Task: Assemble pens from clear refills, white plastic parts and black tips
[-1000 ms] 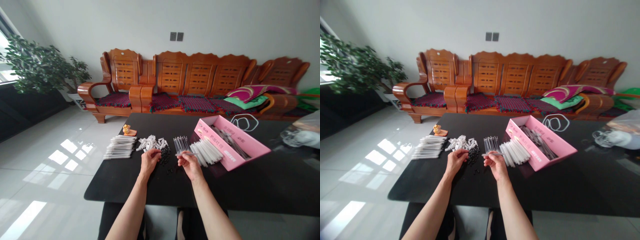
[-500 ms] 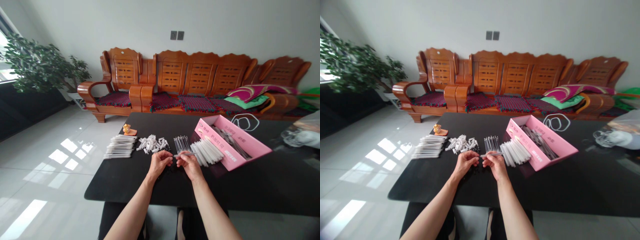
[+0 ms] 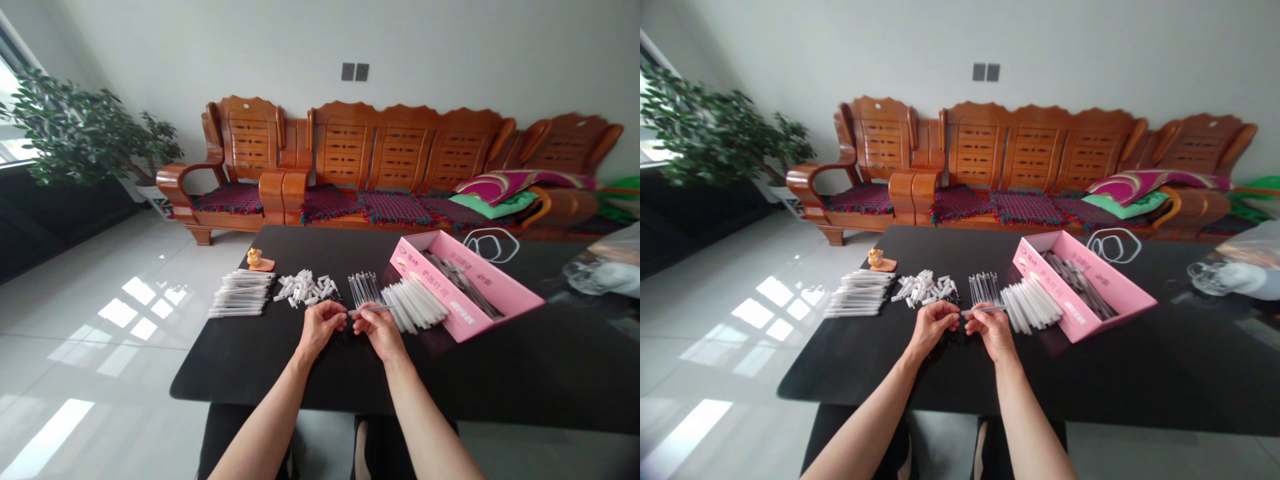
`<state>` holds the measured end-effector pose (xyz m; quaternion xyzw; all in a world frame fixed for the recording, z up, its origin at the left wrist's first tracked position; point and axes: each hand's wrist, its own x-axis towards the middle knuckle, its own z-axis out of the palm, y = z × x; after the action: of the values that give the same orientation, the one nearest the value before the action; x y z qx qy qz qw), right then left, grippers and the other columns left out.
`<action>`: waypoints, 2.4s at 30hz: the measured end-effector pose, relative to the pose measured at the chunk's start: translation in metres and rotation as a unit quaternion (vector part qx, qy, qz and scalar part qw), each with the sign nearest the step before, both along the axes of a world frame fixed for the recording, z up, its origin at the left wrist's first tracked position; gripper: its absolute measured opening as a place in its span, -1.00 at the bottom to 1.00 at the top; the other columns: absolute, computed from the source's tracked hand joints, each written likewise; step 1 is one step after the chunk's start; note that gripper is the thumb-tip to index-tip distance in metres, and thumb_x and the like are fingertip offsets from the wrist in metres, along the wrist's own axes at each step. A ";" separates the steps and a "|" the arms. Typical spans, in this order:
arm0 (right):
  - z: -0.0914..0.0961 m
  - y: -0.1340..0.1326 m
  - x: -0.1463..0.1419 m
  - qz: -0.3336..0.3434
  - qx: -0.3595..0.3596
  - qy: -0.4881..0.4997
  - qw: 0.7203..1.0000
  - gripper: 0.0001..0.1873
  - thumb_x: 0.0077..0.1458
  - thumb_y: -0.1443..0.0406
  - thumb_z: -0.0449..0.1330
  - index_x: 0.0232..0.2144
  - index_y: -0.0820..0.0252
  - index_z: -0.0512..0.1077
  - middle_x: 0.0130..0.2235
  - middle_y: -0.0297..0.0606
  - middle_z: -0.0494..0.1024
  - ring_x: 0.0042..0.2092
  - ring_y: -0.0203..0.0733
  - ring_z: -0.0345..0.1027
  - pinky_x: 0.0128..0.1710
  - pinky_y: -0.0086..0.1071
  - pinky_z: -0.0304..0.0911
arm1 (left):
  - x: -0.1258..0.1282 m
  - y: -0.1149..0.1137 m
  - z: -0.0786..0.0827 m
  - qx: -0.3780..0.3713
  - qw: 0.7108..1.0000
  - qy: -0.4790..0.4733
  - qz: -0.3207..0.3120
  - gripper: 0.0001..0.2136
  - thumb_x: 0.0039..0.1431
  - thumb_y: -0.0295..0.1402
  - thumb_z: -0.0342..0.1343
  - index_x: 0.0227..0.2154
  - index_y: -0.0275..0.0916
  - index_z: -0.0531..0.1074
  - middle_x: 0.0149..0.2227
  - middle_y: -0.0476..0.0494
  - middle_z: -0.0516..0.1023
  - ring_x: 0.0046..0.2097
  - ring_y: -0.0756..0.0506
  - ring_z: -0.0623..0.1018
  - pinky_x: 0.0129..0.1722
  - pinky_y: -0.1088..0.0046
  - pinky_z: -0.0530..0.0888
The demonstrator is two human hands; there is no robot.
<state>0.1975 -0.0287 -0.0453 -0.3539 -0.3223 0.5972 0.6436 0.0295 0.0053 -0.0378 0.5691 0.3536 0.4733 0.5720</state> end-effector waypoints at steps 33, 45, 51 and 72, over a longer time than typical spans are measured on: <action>-0.001 0.001 0.000 -0.005 -0.004 -0.004 1.000 -0.80 -0.03 0.30 0.36 -0.31 0.24 0.48 -0.43 -0.21 0.64 -0.53 -0.22 0.50 -0.56 -0.41 0.44 | -0.002 -0.005 0.005 0.079 0.989 0.119 0.041 -0.69 0.17 -0.11 0.11 -0.43 -0.29 0.50 -0.64 0.01 0.42 -0.61 0.05 0.39 -0.62 0.61 0.26; -0.002 0.001 0.000 -0.007 -0.004 -0.006 1.000 -0.79 -0.04 0.29 0.37 -0.31 0.23 0.49 -0.43 -0.22 0.64 -0.53 -0.21 0.50 -0.55 -0.40 0.44 | -0.002 -0.003 0.002 0.096 0.988 0.116 0.037 -0.68 0.10 -0.14 0.19 -0.19 -0.28 0.50 -0.44 -0.05 0.54 -0.52 0.04 0.43 -0.52 0.58 0.31; -0.003 0.001 0.000 -0.006 -0.002 -0.011 1.000 -0.79 -0.03 0.30 0.36 -0.30 0.24 0.49 -0.43 -0.22 0.64 -0.53 -0.21 0.50 -0.55 -0.40 0.44 | -0.002 -0.003 0.000 0.110 0.978 0.175 0.039 -0.68 0.21 -0.15 0.06 -0.47 -0.30 0.49 -0.59 -0.01 0.43 -0.57 0.06 0.35 -0.57 0.59 0.23; -0.002 0.001 -0.001 -0.007 -0.004 -0.017 1.000 -0.79 -0.03 0.29 0.36 -0.30 0.23 0.48 -0.43 -0.22 0.64 -0.54 -0.22 0.50 -0.56 -0.41 0.44 | -0.003 -0.005 0.002 0.133 0.976 0.159 0.063 -0.73 0.21 -0.16 0.08 -0.33 -0.28 0.53 -0.49 -0.04 0.49 -0.50 0.04 0.37 -0.51 0.57 0.27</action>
<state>0.1969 -0.0281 -0.0468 -0.3690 -0.3281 0.5881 0.6406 0.0268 0.0007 -0.0362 0.6846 0.4091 0.4546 0.3967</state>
